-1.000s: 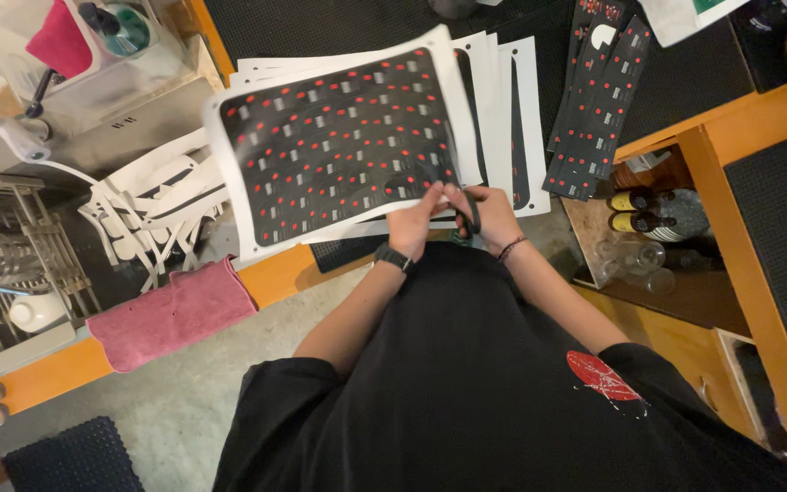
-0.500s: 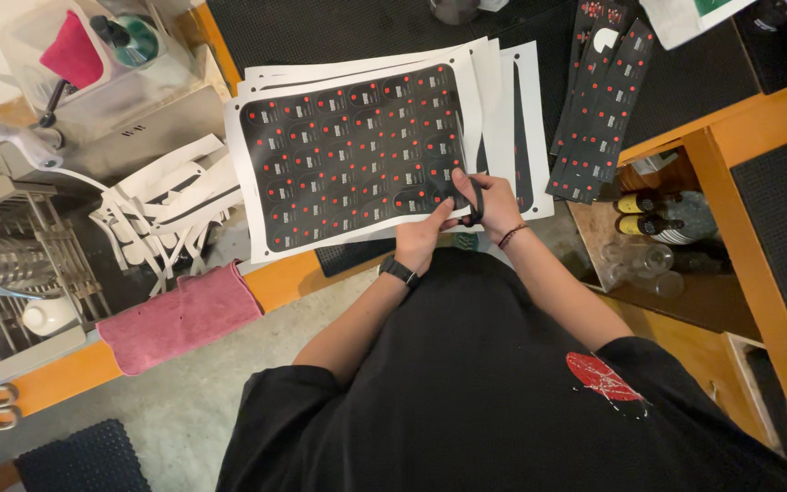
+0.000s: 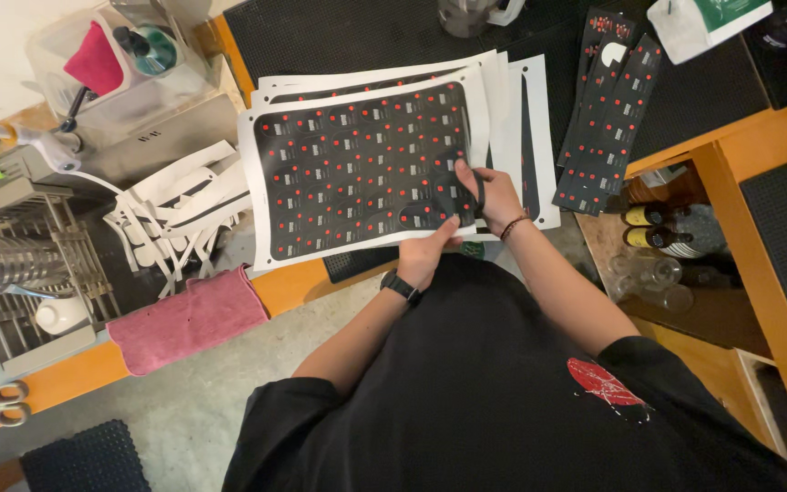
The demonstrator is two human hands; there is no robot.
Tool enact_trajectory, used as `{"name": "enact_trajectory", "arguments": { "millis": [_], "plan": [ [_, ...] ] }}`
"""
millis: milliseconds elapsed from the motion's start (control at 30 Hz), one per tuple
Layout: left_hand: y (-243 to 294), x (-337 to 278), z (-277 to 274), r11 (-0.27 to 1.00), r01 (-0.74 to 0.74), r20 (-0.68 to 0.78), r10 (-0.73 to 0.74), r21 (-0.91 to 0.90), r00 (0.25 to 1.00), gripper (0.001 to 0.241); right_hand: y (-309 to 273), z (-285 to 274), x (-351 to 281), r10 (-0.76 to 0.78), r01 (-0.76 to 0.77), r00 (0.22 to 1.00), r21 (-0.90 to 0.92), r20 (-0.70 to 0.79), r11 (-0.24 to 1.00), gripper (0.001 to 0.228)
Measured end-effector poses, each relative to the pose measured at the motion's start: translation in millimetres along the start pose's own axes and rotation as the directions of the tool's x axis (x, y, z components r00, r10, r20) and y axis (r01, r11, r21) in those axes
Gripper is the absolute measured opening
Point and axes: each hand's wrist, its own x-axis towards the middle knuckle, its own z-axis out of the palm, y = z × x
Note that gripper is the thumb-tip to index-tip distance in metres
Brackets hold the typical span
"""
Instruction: The person trims the borders of printed sticker sheets using scissors and cuts them into smaller strips.
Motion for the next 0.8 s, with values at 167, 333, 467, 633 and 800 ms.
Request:
{"name": "enact_trajectory", "arguments": {
  "millis": [167, 333, 467, 633, 800],
  "plan": [
    [0.8, -3.5, 3.5, 0.997, 0.078, -0.061, -0.077, 0.010, 0.995, 0.025, -5.1, 1.3, 7.8, 0.033, -0.033, 0.999, -0.069, -0.003, 0.997, 0.064],
    [-2.6, -12.0, 0.3, 0.997, 0.079, -0.048, -0.079, 0.002, 0.996, 0.025, -9.5, -0.8, 13.6, 0.013, -0.013, 1.000, -0.045, 0.003, 0.999, 0.062],
    [-2.6, -11.6, 0.9, 0.998, 0.057, -0.060, -0.056, 0.010, 0.997, 0.027, -10.5, -4.3, 20.3, 0.016, -0.014, 1.000, -0.098, 0.021, 0.995, 0.065],
    [-8.8, -17.5, -3.0, 0.992, 0.112, -0.073, -0.108, 0.054, 0.992, 0.026, -9.1, -8.4, 32.1, 0.029, -0.029, 1.000, -0.106, -0.006, 0.994, 0.065],
    [-10.7, -20.2, -8.7, 0.995, 0.052, 0.007, -0.053, 0.080, 0.999, 0.023, -19.3, -7.3, 34.0, 0.007, -0.012, 1.000, -0.229, -0.022, 0.973, 0.065]
  ]
}}
